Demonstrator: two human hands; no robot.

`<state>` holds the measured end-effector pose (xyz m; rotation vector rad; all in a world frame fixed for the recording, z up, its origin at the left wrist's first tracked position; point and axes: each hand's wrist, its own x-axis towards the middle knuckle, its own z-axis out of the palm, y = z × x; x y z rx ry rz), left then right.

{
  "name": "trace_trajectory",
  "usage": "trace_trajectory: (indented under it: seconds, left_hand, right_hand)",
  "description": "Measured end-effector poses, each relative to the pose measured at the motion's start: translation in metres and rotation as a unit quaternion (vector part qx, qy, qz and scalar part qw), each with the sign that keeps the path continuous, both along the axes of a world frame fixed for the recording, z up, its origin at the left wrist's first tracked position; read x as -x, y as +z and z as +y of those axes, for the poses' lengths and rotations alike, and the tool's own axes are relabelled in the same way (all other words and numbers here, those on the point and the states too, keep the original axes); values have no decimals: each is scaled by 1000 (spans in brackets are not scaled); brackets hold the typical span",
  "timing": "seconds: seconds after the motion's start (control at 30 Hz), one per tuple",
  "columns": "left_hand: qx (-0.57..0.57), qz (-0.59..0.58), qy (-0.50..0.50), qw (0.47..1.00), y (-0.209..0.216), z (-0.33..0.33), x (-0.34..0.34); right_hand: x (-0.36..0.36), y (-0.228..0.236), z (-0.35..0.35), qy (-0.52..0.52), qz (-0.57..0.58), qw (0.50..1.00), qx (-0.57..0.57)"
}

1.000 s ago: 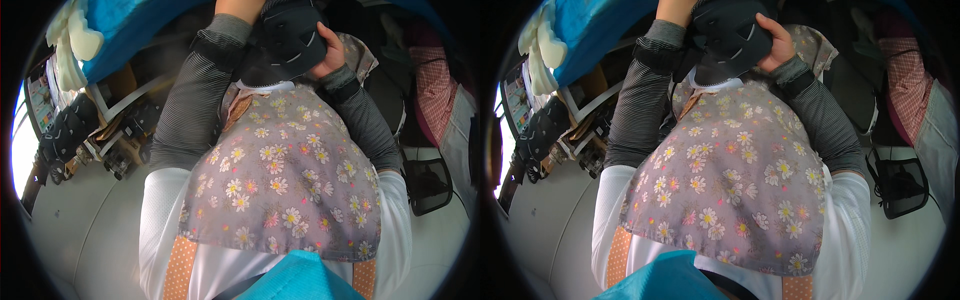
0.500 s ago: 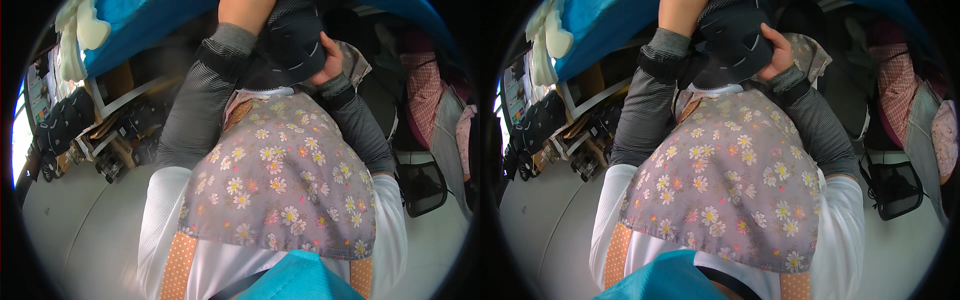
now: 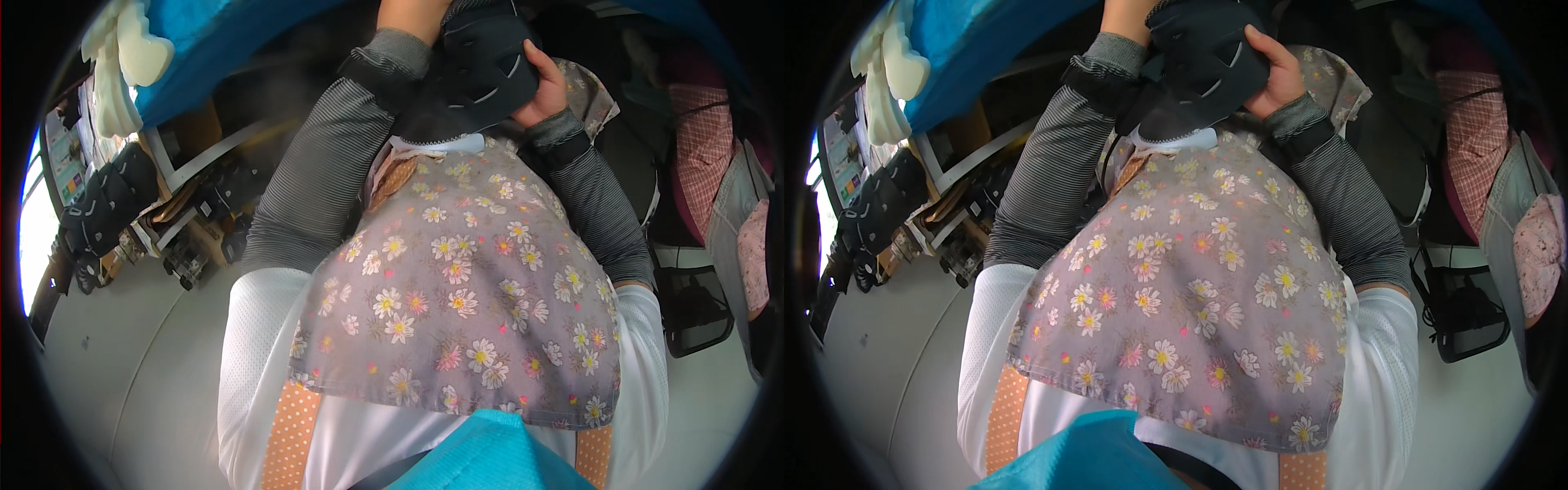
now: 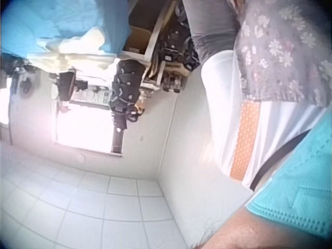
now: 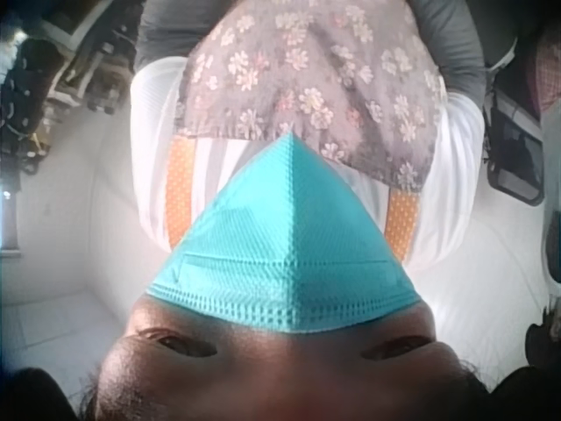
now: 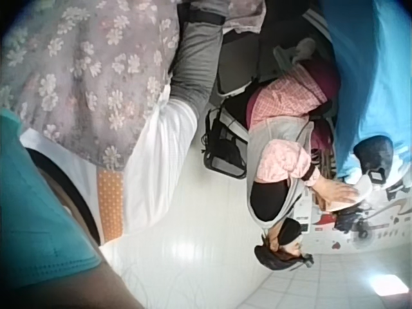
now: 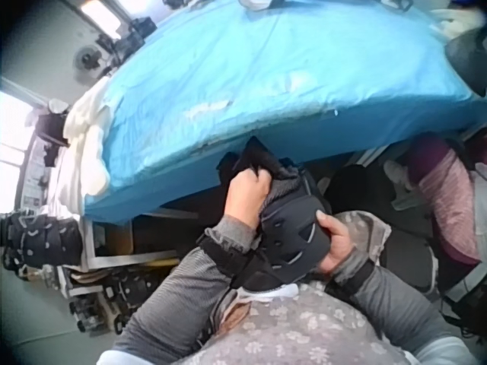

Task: The person is manually assembling or inspecting shoe components, specifically fitting a foam lining into the heel area of a black shoe upper.

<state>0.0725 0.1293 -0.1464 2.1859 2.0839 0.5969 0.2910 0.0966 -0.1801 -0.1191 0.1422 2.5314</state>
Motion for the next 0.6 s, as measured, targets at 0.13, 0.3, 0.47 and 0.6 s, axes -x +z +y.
trace_trajectory:
  seconds: [0.13, 0.3, 0.47, 0.6]
  left_hand:
    - [51, -214, 123, 968, 6, -6, -9]
    - [-49, 44, 10, 998, 17, -15, -6]
    - [-9, -130, 135, 982, 80, -9, -21]
    - [49, 88, 44, 994, 32, 2, 8]
  right_hand:
    - [1, 7, -3, 13, -21, 1000, 8]
    - [0, 9, -1, 5, -68, 997, 29]
    - [1, 17, -7, -6, 6, 999, 34]
    - [10, 11, -4, 10, 16, 1000, 20]
